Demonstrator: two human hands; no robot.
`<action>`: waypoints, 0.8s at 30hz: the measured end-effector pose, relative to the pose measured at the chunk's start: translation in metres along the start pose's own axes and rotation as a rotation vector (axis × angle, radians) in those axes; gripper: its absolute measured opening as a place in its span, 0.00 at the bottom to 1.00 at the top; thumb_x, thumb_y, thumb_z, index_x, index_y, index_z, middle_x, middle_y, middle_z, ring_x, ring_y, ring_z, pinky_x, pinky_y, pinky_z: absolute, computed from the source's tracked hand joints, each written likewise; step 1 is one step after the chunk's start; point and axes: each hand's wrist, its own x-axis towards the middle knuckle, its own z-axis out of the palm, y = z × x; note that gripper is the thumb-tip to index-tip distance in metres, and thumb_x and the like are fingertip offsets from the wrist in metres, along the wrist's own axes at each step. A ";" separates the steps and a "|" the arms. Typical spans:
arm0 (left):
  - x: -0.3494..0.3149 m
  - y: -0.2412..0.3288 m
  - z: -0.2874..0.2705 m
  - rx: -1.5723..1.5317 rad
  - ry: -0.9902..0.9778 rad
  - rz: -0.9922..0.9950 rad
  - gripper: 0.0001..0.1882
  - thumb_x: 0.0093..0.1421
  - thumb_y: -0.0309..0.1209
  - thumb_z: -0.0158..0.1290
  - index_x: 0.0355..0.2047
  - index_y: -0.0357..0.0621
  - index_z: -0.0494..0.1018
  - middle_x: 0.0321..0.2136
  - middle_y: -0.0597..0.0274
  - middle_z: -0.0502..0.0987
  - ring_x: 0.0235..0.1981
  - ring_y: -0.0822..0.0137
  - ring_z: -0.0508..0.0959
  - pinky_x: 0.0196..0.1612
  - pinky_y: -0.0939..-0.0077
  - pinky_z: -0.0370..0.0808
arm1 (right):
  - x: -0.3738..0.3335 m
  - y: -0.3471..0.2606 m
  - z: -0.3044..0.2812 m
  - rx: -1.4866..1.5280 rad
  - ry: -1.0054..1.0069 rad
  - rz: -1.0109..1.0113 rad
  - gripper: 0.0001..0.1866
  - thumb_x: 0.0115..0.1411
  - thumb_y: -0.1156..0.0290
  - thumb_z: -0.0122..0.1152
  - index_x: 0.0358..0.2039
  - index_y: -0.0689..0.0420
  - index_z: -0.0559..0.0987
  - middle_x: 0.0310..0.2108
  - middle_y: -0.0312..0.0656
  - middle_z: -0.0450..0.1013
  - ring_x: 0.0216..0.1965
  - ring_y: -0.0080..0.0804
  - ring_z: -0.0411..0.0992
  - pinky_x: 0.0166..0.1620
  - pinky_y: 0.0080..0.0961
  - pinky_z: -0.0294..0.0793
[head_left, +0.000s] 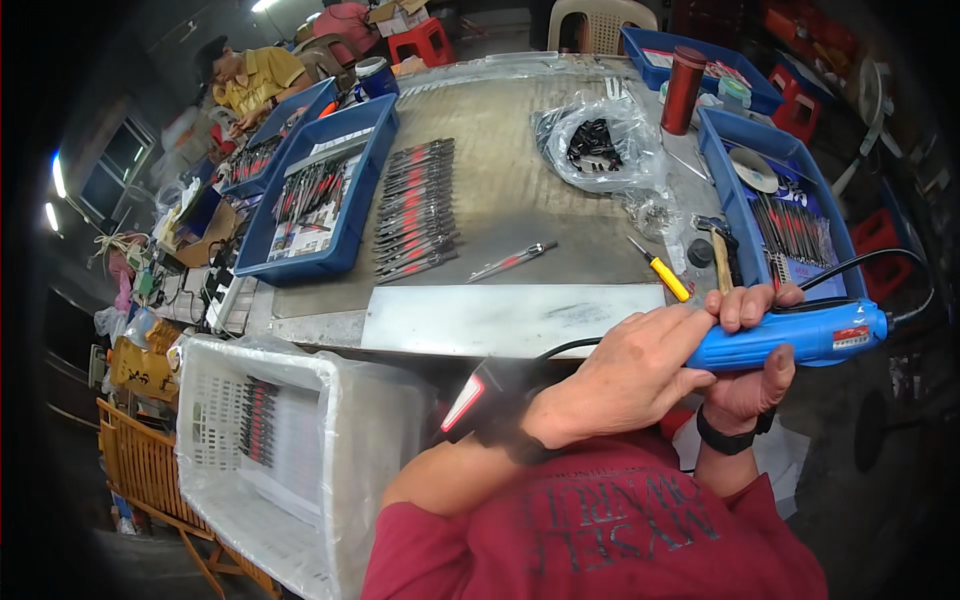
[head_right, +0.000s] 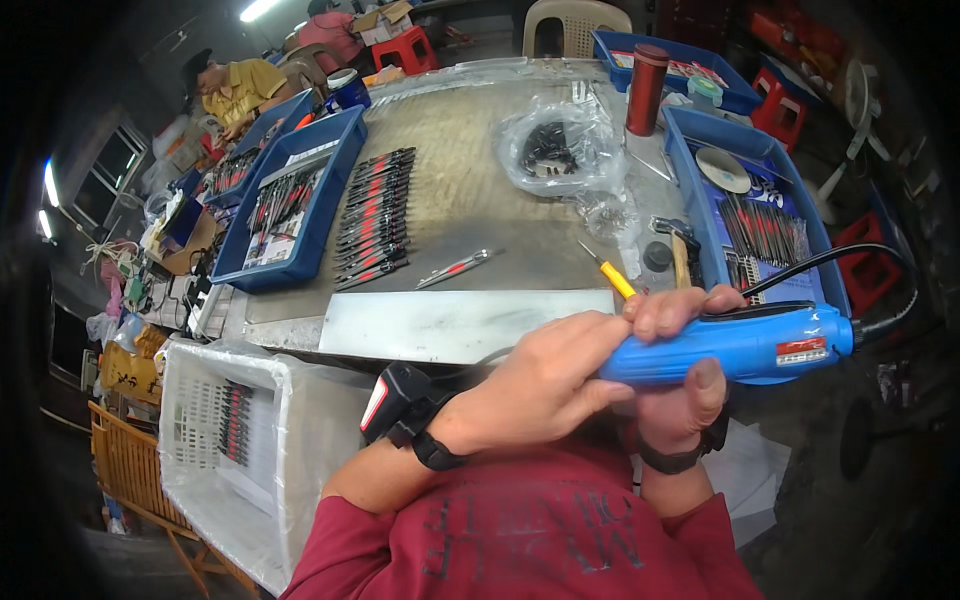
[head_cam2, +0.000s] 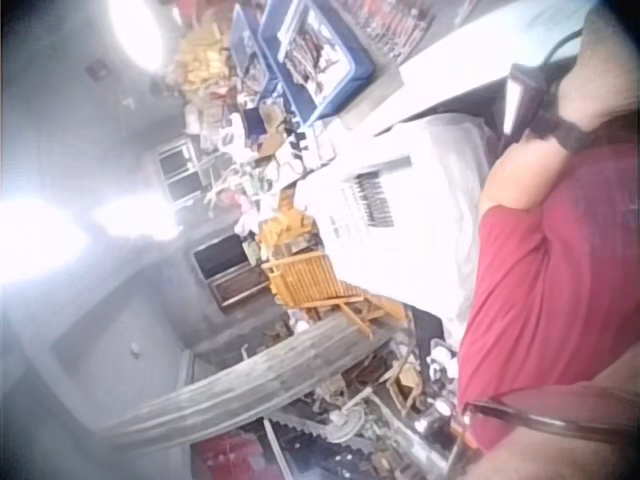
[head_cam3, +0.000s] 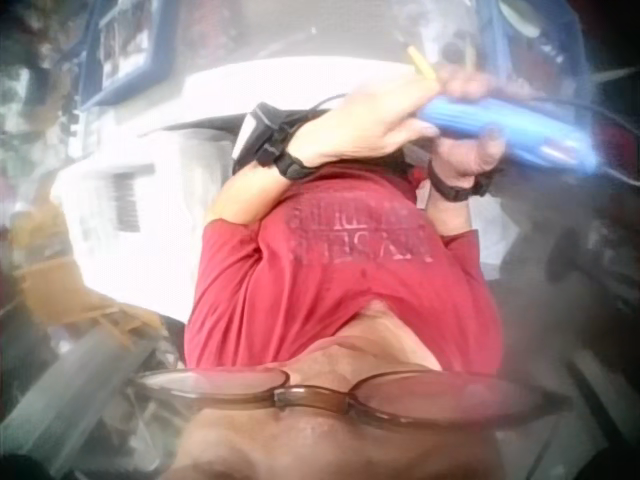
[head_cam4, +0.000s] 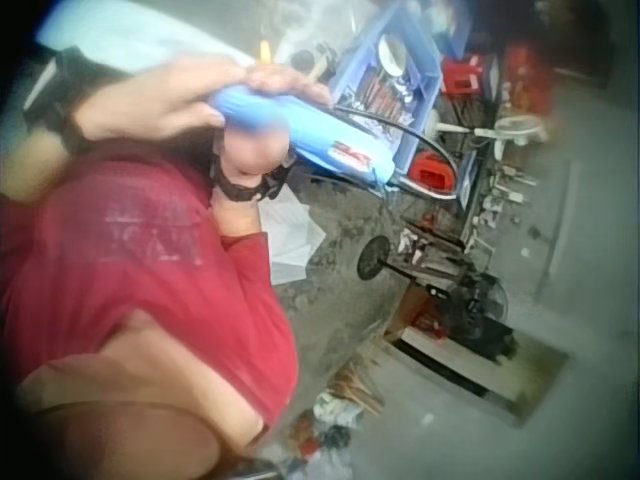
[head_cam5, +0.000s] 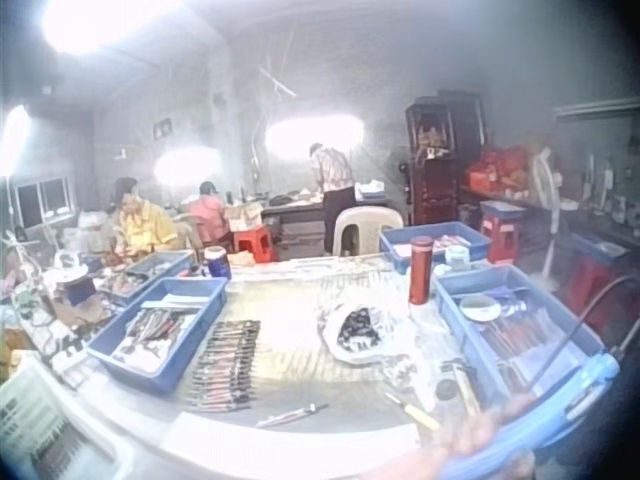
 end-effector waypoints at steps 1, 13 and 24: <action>-0.001 -0.003 -0.002 0.005 0.017 0.006 0.24 0.48 0.29 0.57 0.44 0.34 0.63 0.32 0.47 0.70 0.34 0.48 0.70 0.37 0.62 0.68 | -0.002 0.003 0.003 -0.012 0.066 0.025 0.24 0.51 0.61 0.58 0.46 0.51 0.62 0.30 0.37 0.64 0.32 0.30 0.63 0.48 0.35 0.60; -0.031 -0.063 -0.055 0.361 0.287 -0.115 0.13 0.49 0.22 0.54 0.37 0.36 0.72 0.34 0.50 0.74 0.37 0.51 0.73 0.41 0.67 0.70 | 0.013 0.013 -0.002 -0.039 0.235 0.109 0.16 0.54 0.62 0.52 0.41 0.53 0.65 0.26 0.36 0.62 0.28 0.27 0.61 0.40 0.30 0.61; -0.063 -0.143 -0.074 0.956 0.103 -0.548 0.13 0.50 0.30 0.55 0.36 0.44 0.71 0.35 0.61 0.71 0.38 0.58 0.69 0.38 0.62 0.67 | 0.052 0.006 -0.031 -0.001 0.406 -0.070 0.14 0.56 0.60 0.54 0.37 0.53 0.66 0.26 0.36 0.62 0.31 0.29 0.61 0.42 0.34 0.62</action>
